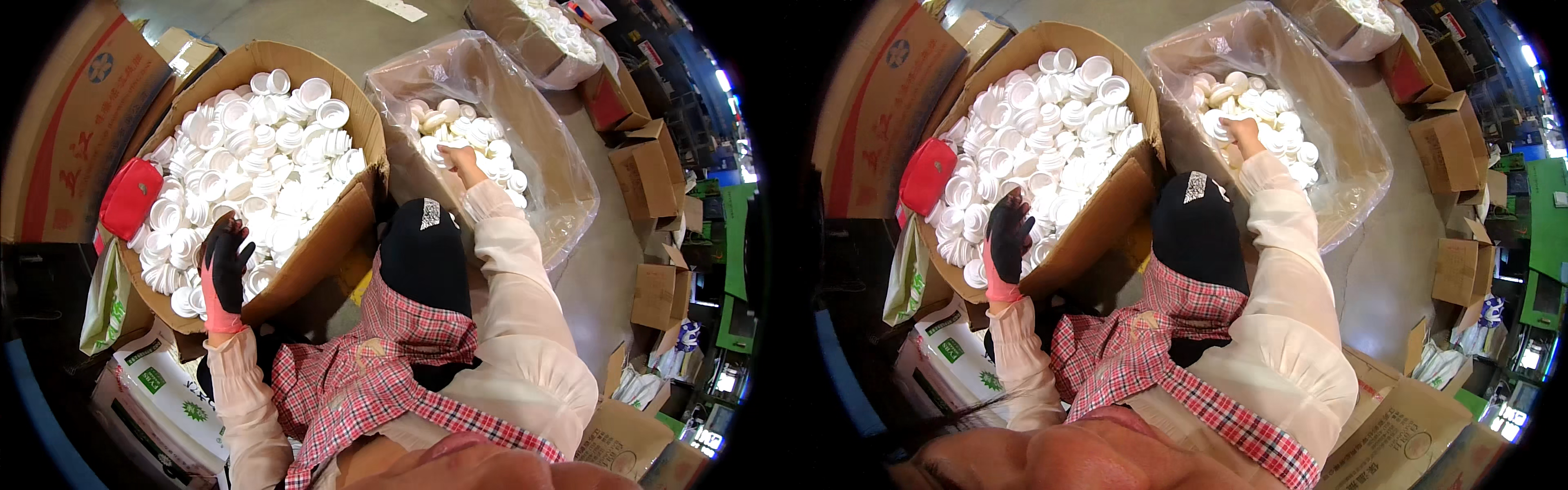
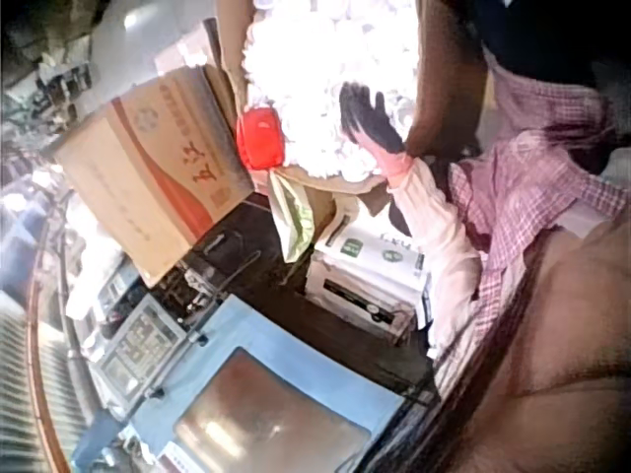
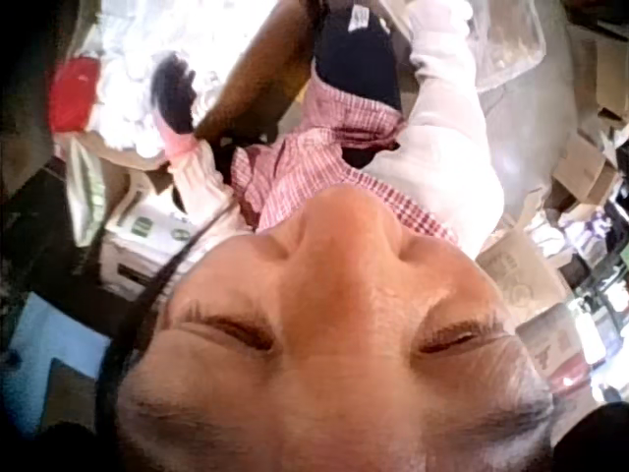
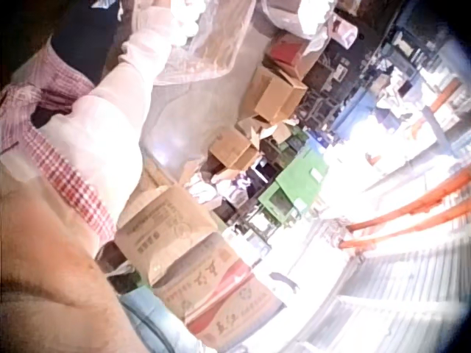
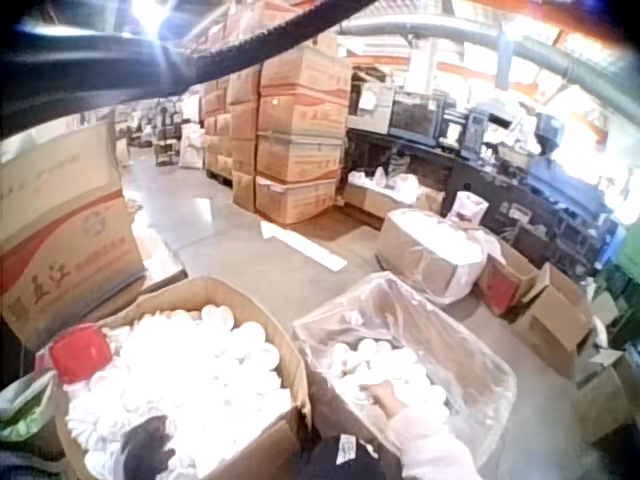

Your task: The person sits on the floor and repeatedly picks up white plastic cup bodies and lids from a large cardboard box. They align and press the lids onto the cup bodies by hand, then place the assembled units into a nearby plastic bag. The process continues throughout the clip.

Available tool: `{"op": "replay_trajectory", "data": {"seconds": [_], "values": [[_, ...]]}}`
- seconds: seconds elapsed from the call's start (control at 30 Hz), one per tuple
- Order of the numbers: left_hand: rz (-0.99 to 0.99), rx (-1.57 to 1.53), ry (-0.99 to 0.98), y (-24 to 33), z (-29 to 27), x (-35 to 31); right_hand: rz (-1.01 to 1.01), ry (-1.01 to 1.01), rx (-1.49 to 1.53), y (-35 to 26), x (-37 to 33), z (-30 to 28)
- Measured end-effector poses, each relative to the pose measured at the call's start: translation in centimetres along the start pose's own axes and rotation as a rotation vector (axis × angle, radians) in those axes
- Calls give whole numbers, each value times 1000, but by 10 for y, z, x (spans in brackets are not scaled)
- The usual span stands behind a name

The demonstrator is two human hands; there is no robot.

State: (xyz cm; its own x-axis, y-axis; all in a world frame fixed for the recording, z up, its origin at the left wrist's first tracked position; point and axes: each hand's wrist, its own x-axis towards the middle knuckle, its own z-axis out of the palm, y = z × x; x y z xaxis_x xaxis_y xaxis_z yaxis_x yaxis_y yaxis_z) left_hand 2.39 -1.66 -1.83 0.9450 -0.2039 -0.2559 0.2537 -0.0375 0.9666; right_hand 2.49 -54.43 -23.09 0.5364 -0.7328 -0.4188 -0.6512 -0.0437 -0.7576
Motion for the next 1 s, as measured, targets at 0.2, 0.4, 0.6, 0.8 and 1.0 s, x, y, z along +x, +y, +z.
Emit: {"op": "replay_trajectory", "data": {"seconds": [0.2, 0.4, 0.6, 0.8, 1.0], "values": [[-184, 9, 87, -7, 0, 16, -316, 228, -235, -3, 39, -45], [114, 320, -56, -21, 16, 24, -551, 384, -690, 87, 12, -168], [93, 363, -86, -47, 30, 29, -587, 312, -788, 101, -37, -124], [173, 601, -71, -66, 17, 34, -484, 292, -762, 101, -21, -101], [349, 896, -84, -49, 51, 10, -624, 265, -762, 122, -12, -88]]}}
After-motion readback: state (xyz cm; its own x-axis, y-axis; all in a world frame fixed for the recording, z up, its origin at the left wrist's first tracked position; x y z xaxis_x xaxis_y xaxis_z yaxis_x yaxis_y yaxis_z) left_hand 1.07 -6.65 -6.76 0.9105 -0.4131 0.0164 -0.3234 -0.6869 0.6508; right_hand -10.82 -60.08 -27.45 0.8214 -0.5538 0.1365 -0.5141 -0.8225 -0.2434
